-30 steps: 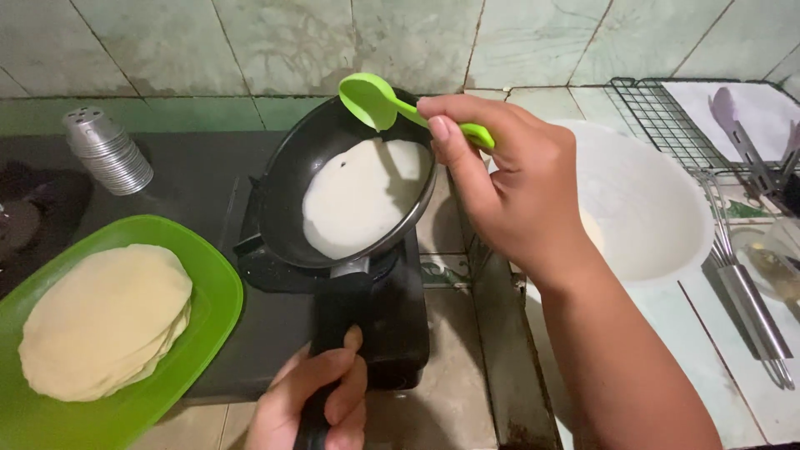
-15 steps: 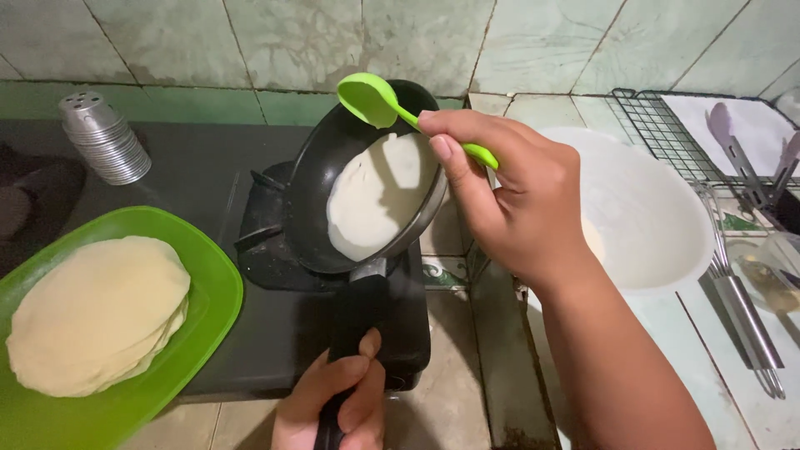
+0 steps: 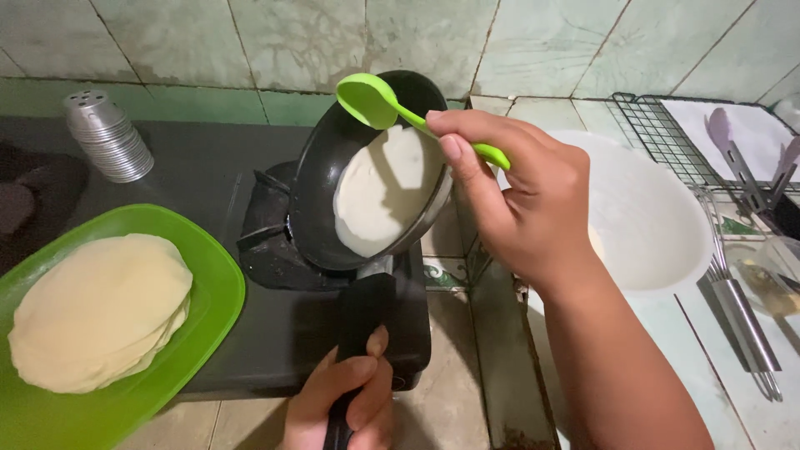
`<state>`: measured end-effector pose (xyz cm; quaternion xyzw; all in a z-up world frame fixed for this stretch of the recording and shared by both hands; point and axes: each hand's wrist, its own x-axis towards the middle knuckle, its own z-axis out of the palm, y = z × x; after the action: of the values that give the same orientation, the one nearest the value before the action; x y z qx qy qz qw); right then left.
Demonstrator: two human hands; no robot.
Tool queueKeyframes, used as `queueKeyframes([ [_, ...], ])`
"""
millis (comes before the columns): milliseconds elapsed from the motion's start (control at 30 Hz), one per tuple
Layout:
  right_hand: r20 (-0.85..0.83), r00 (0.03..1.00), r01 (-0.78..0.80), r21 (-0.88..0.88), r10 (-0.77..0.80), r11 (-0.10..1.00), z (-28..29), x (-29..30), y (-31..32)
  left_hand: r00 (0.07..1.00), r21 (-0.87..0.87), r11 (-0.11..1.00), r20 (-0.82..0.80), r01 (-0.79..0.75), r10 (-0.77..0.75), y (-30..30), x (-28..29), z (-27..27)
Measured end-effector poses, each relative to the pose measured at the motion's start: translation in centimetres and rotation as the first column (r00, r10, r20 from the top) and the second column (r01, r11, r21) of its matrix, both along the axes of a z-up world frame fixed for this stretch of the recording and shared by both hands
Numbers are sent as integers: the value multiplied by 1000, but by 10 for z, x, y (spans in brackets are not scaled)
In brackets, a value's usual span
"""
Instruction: The recorder is making thin pancakes or crepes by pouring batter onto a heated frying pan, letting it set, and then sliding it onto a stack.
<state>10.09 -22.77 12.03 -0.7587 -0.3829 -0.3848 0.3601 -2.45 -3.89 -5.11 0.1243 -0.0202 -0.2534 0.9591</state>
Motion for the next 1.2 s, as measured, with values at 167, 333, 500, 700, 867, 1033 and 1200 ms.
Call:
queueKeyframes([
  [167,-24,999,31,19,-31,999,0,-3,-2,999,-85,996,-23,34,-36,-3,6,-9],
  [333,-57,994,-87,151,97,985,3,-8,0,997,-67,995,32,78,-76,-6,13,-7],
  [500,-65,989,-111,300,137,948,1,-10,0,997,177,984,77,-24,10,-8,24,-11],
  [700,-63,929,-262,588,366,765,-2,3,-12,954,413,893,294,-178,54,1,41,-14],
  [867,-114,886,-226,740,450,633,3,6,-23,940,628,724,330,-286,86,11,38,1],
  [1033,-184,801,-175,838,570,516,3,21,-37,956,721,632,266,-284,125,30,27,20],
  [1200,-220,840,-136,800,496,584,11,19,-79,968,790,560,195,-251,160,44,24,13],
])
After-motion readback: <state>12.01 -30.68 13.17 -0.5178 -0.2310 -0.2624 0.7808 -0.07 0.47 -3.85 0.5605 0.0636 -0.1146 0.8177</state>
